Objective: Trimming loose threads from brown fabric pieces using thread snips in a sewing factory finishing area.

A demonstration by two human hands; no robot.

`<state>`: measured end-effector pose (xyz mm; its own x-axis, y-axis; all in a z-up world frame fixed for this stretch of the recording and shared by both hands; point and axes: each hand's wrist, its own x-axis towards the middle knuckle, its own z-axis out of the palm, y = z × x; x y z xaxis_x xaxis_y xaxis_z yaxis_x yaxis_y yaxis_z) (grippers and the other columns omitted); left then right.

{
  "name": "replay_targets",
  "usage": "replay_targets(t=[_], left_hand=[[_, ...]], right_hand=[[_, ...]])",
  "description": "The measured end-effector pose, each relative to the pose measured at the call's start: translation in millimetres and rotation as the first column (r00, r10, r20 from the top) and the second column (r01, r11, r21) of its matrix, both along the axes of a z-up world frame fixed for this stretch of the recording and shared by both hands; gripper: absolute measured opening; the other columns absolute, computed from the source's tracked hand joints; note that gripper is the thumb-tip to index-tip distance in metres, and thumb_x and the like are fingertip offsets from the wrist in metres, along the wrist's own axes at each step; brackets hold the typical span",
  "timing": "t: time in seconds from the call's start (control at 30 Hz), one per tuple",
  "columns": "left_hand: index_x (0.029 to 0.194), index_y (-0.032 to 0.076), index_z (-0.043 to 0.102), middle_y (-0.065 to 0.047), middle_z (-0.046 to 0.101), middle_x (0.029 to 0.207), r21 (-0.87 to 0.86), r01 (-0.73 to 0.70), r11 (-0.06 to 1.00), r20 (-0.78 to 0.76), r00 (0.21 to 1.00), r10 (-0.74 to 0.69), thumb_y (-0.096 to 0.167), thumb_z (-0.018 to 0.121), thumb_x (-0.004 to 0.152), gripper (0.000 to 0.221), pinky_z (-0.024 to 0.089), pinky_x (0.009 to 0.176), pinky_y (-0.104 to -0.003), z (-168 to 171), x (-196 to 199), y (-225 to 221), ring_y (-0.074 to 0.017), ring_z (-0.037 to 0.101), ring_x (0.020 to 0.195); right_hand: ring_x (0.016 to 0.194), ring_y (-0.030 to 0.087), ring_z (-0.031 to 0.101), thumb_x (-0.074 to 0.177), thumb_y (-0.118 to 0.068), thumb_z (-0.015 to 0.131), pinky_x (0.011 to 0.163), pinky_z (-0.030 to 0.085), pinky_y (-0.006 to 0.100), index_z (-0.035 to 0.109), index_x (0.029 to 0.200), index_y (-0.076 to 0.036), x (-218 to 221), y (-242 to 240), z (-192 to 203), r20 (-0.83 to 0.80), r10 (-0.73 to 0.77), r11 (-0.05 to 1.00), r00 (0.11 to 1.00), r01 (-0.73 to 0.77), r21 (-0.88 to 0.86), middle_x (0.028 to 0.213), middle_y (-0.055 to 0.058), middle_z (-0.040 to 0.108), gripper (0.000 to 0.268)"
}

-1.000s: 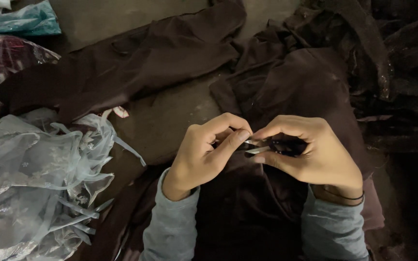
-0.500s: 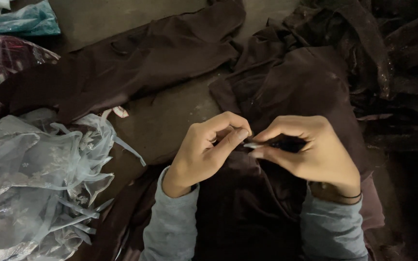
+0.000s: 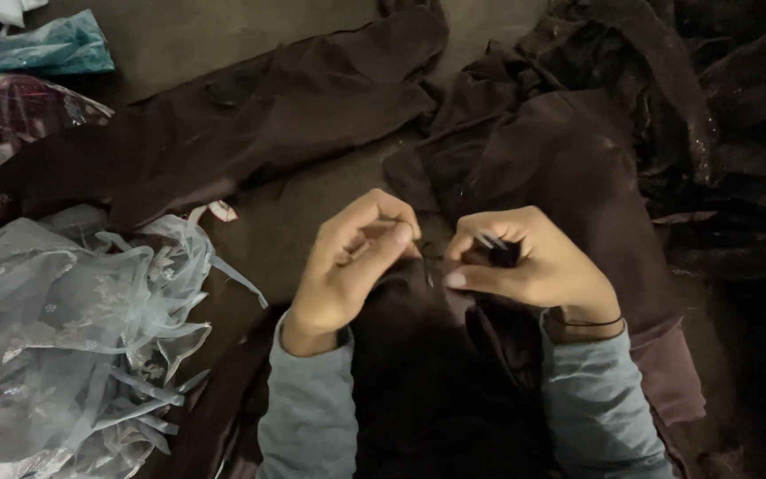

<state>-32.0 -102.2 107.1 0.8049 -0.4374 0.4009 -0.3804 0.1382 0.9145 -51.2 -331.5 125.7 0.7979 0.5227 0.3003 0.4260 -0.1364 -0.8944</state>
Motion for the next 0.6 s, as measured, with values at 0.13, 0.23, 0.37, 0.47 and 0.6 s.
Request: replay_targets(t=[0.13,0.23,0.37,0.47,0.6], left_hand=[[0.121,0.000,0.060,-0.022,0.074,0.080,0.335,-0.181,0.925,-0.010,0.981,0.196,0.010,0.046,0.104,0.024,0.061,0.067,-0.045,10,2,10,-0.0311,0.074,0.073],[0.126,0.002,0.062,-0.027,0.075,0.093,0.334,-0.202,0.921,-0.003,0.977,0.215,0.017,0.049,0.104,0.029,0.062,0.077,-0.053,14,1,8,-0.0419,0.077,0.091],[0.126,-0.004,0.067,-0.027,0.075,0.106,0.287,-0.594,0.752,0.345,0.796,0.497,0.007,0.051,0.105,0.028,0.061,0.078,-0.050,1,10,8,-0.0438,0.073,0.094],[0.126,-0.002,0.068,-0.025,0.075,0.111,0.206,-0.374,0.904,0.256,0.913,0.319,0.014,0.051,0.106,0.030,0.060,0.085,-0.049,2,6,7,-0.0414,0.072,0.105],[0.112,0.001,0.073,-0.013,0.070,0.089,0.159,0.039,0.987,0.049,0.998,-0.048,0.020,0.058,0.105,0.025,0.053,0.074,-0.036,3,-2,4,-0.0204,0.063,0.086]], right_hand=[[0.051,0.007,0.041,0.087,0.006,0.075,0.053,0.036,0.025,0.075,0.081,0.002,5,-1,-2,0.002,-0.020,0.993,1.000,0.019,0.117,0.058,0.000,0.049,0.007],[0.052,0.006,0.040,0.091,0.003,0.071,0.053,0.037,0.023,0.074,0.081,0.002,9,-2,-10,-0.018,-0.017,0.987,1.000,0.020,0.157,0.056,0.000,0.048,0.011],[0.050,0.004,0.039,0.093,0.000,0.069,0.048,0.034,0.020,0.071,0.078,0.001,8,-3,-15,-0.050,-0.017,0.980,0.999,0.027,0.196,0.056,-0.001,0.044,0.015],[0.049,0.003,0.040,0.095,-0.001,0.068,0.046,0.037,0.018,0.071,0.078,0.001,6,-4,-20,-0.113,-0.013,0.972,0.993,0.039,0.233,0.057,-0.002,0.044,0.017],[0.049,0.002,0.035,0.098,-0.003,0.065,0.044,0.035,0.016,0.068,0.078,0.001,5,-3,-14,-0.167,-0.010,0.956,0.986,0.059,0.287,0.059,-0.003,0.039,0.021]])
